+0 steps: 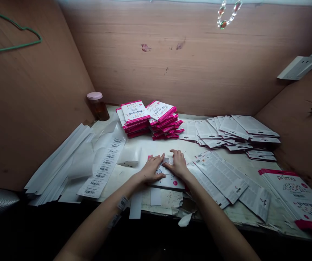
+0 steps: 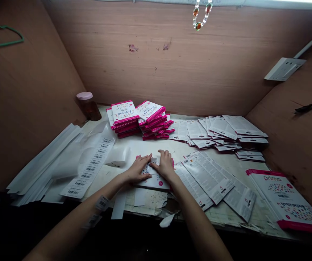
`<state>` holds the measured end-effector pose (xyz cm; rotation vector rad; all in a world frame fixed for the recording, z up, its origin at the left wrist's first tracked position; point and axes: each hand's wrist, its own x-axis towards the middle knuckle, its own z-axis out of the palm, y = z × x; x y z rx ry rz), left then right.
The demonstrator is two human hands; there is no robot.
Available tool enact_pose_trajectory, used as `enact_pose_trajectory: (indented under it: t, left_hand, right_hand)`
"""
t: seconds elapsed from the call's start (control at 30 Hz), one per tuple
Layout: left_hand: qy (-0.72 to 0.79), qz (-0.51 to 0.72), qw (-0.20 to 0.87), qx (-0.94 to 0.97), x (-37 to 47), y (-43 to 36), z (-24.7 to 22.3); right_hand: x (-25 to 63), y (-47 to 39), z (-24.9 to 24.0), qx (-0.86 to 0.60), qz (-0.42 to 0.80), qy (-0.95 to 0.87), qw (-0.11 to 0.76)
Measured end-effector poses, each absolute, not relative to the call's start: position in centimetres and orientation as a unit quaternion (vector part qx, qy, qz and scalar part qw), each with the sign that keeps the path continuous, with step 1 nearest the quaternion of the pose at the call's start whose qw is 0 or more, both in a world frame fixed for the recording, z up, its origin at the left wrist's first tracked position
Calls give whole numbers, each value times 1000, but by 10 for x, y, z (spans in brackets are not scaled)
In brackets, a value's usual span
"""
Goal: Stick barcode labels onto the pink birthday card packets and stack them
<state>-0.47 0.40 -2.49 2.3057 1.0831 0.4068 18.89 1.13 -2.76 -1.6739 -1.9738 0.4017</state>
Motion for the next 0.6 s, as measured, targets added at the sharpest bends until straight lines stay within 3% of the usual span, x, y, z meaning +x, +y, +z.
enact_pose_trajectory:
  t: [0.2,0.37,0.6]
  left_hand:
    - [406,172,295,848,-4,5,-26]
    - [421,141,334,831,-8,8,-15]
    - [478,56,294,826,7,41,20]
  right_hand:
    - [180,19,-25,-663,54,-724,184]
    - [189,-35,-19,-642,26,-753,143]
    - [187,-117,-38,-611,43,-771,171]
